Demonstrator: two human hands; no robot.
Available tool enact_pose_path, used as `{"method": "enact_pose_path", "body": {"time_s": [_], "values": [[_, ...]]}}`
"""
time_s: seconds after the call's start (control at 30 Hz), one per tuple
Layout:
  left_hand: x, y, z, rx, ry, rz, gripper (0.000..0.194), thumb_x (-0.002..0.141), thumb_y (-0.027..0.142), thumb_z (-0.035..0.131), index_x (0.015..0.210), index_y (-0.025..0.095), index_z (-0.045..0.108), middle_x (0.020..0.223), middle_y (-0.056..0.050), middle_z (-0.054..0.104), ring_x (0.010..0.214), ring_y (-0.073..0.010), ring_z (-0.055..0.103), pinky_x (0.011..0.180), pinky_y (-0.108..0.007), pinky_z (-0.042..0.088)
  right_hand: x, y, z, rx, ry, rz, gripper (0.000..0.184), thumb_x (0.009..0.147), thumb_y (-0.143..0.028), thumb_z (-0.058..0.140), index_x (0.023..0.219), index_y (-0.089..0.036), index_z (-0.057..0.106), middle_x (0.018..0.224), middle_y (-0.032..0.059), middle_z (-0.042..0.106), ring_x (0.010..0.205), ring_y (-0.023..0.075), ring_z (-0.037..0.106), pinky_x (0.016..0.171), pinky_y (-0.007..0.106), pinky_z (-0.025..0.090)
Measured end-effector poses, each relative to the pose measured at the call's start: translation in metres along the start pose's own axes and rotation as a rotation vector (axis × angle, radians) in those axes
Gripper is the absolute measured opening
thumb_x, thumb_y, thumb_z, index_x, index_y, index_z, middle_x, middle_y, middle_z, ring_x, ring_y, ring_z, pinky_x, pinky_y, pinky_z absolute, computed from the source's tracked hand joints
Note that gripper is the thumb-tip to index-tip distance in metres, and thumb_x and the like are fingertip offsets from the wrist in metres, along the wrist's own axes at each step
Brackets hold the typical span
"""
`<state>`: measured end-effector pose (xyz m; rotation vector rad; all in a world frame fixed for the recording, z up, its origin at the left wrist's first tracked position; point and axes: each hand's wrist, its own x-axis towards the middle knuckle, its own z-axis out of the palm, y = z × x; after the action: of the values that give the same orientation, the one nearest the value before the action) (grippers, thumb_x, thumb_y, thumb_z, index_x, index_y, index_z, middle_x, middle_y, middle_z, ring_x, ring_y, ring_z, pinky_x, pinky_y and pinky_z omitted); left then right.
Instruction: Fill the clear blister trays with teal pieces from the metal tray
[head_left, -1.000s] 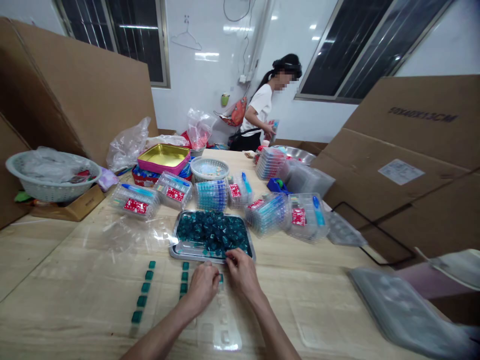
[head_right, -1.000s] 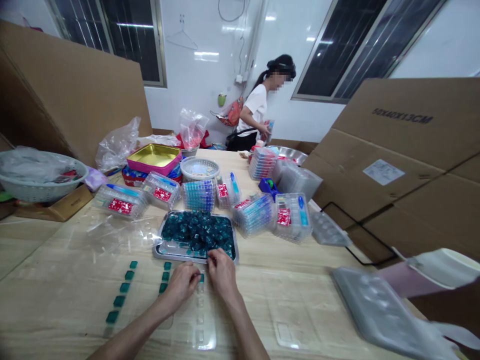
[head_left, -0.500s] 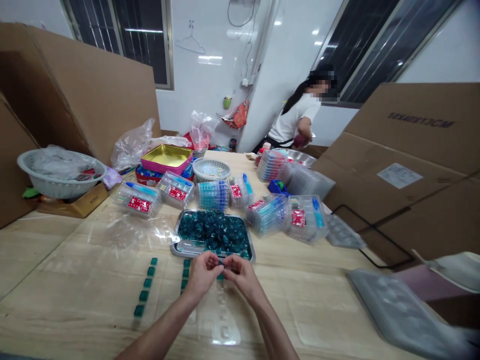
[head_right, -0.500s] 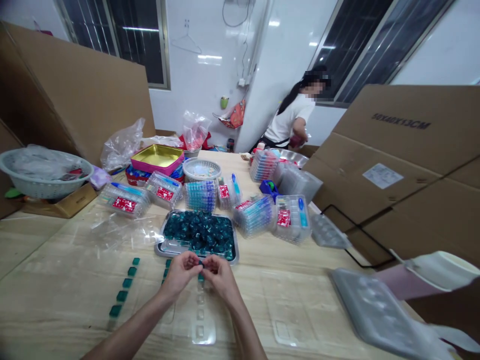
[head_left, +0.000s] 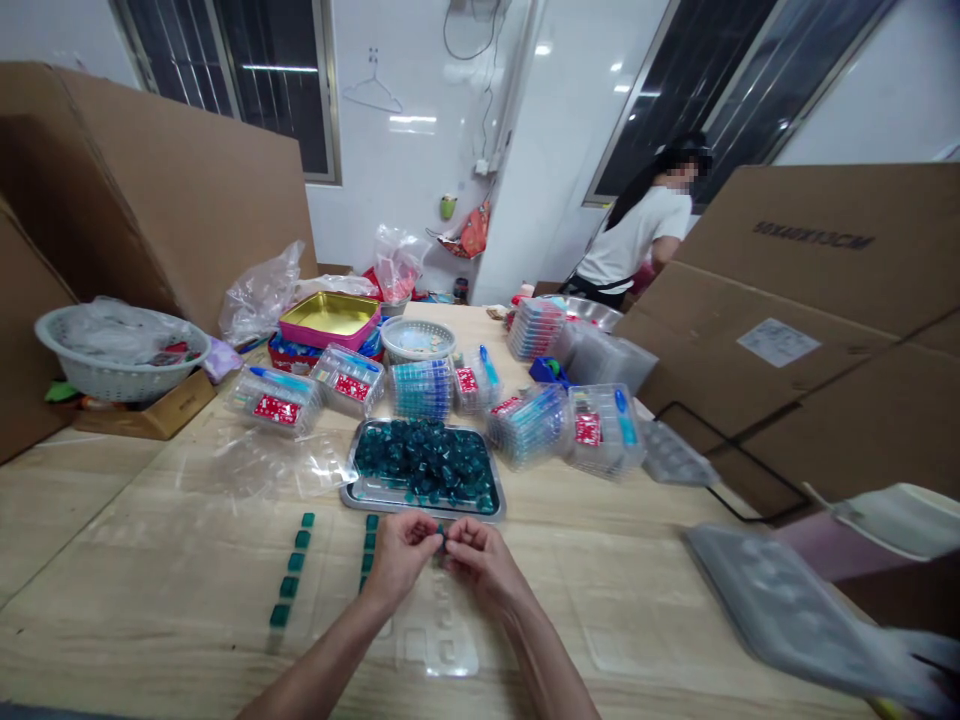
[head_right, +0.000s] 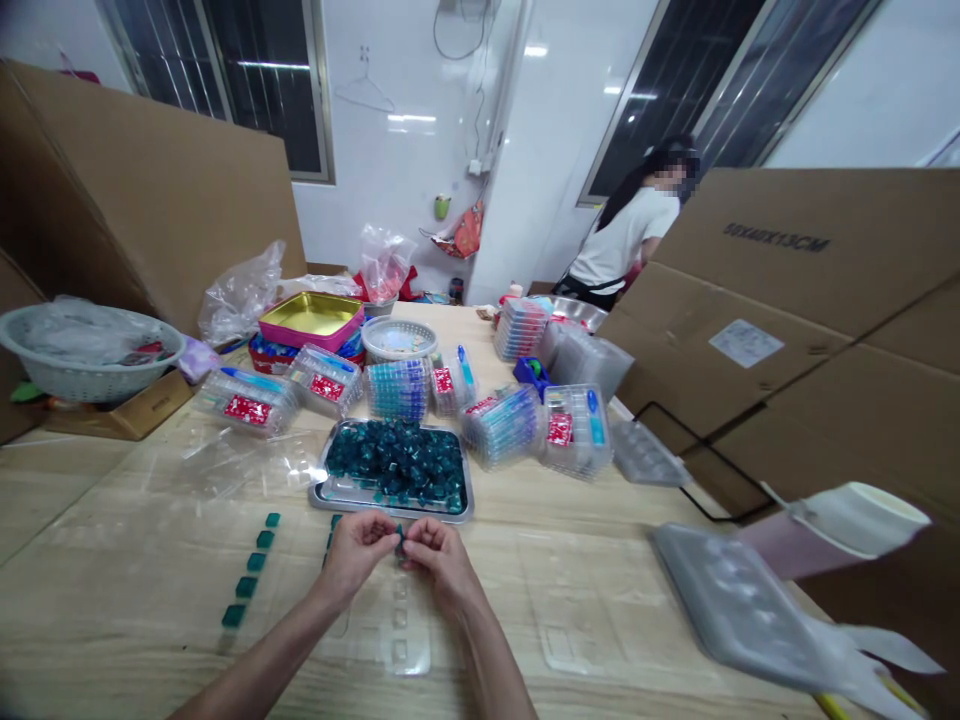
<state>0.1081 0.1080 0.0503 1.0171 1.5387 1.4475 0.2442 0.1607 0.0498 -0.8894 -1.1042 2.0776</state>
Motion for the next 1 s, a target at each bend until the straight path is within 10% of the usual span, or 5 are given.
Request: {"method": "enact_pose_path", "body": {"time_s": [0.43,1.0], "values": [[-0.007,-0.005,-0.002,-0.148,-0.069,-0.096,0.016,0.057,0.018,0.065,0.072,0.013,0.062,0.059,0.003,0.058,0.054,-0.0093,0.051,0.053,-0.019,0.039,-0.002,0.01,-0.003,-0.01,0.045,-0.042,0.032,0.048,-0.024,0.082,0.062,-0.017,0.055,0.058,-0.0055,0.056,0.048,0.0063,0.048,0.047,0.018,0.039],[-0.014,-0.008,0.013,0.459,-0.13,-0.107,0.011,0.064,0.01,0.057,0.066,0.014,0.068,0.06,-0.001,0.063,0.06,-0.0141,0.056,0.056,-0.021,0.039,-0.011,0.008,-0.009,-0.766,0.111,-0.101,0.002,0.061,-0.017,0.048,0.06,-0.019,0.049,0.051,-0.0027,0.054,0.047,0.0144,0.056,0.045,0.022,0.039]]}}
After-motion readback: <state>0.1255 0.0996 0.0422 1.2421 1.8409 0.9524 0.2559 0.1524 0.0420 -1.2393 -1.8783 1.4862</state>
